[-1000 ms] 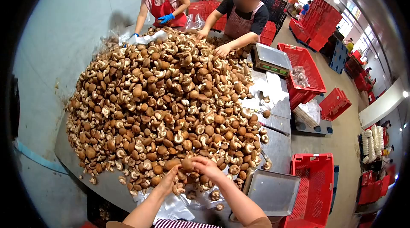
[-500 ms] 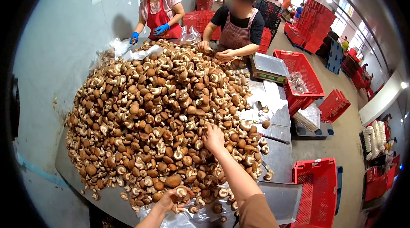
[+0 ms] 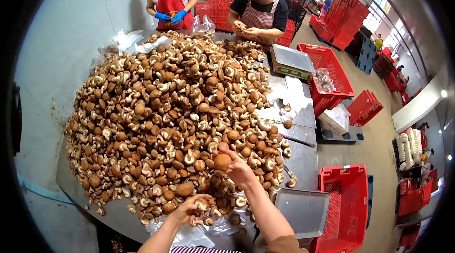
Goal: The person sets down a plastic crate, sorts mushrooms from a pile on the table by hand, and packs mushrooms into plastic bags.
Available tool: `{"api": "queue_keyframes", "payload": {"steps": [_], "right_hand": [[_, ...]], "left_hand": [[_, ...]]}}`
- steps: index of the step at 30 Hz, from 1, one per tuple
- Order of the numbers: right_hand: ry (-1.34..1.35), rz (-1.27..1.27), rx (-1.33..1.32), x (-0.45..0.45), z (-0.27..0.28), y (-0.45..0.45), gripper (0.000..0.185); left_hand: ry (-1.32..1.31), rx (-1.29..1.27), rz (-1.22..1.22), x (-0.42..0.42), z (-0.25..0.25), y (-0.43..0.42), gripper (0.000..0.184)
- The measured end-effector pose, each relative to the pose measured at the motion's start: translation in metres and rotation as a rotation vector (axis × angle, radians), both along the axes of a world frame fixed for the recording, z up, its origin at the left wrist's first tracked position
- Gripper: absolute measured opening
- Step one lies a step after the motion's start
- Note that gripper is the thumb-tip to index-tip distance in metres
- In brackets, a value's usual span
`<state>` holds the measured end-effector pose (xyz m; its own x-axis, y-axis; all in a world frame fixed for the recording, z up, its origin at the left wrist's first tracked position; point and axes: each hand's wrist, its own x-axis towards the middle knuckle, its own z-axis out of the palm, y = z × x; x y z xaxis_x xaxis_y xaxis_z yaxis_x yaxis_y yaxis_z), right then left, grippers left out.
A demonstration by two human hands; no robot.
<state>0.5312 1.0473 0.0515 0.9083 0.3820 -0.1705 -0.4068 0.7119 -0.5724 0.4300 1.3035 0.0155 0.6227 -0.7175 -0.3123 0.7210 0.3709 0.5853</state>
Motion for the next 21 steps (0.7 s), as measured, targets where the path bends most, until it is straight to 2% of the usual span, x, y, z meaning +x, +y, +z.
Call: {"api": "queue_keyframes", "payload": {"steps": [3, 5, 7, 9, 11, 14, 16, 19, 21], "right_hand": [[-0.036, 0.055, 0.082, -0.025, 0.021, 0.011, 0.074], [0.030, 0.052, 0.159, -0.040, 0.019, 0.016, 0.070], [0.065, 0.060, 0.054, -0.047, 0.013, 0.028, 0.063], [0.061, 0.103, -0.392, -0.064, 0.015, 0.047, 0.055], [-0.036, 0.178, -0.896, -0.087, 0.044, 0.075, 0.045], [-0.642, 0.137, -1.126, -0.107, 0.005, 0.092, 0.038], [-0.700, 0.116, -1.157, -0.116, 0.006, 0.098, 0.043], [-0.870, 0.096, -1.316, -0.118, 0.006, 0.102, 0.053], [-0.937, 0.192, -1.374, -0.111, 0.017, 0.103, 0.055]], "left_hand": [[-0.035, 0.024, -0.002, -0.002, 0.014, -0.004, 0.079], [-0.071, -0.011, -0.025, -0.005, 0.016, -0.001, 0.067], [-0.025, -0.026, 0.016, -0.011, 0.012, 0.000, 0.064], [0.079, -0.125, 0.014, -0.019, -0.004, 0.004, 0.065], [0.237, 0.099, 0.168, -0.033, -0.013, 0.001, 0.065], [0.180, 0.078, 0.220, -0.043, -0.032, 0.000, 0.061], [0.286, 0.034, 0.238, -0.053, -0.059, 0.006, 0.059], [0.404, 0.092, 0.283, -0.056, -0.061, 0.012, 0.052], [0.445, 0.072, 0.338, -0.057, -0.064, 0.016, 0.052]]}}
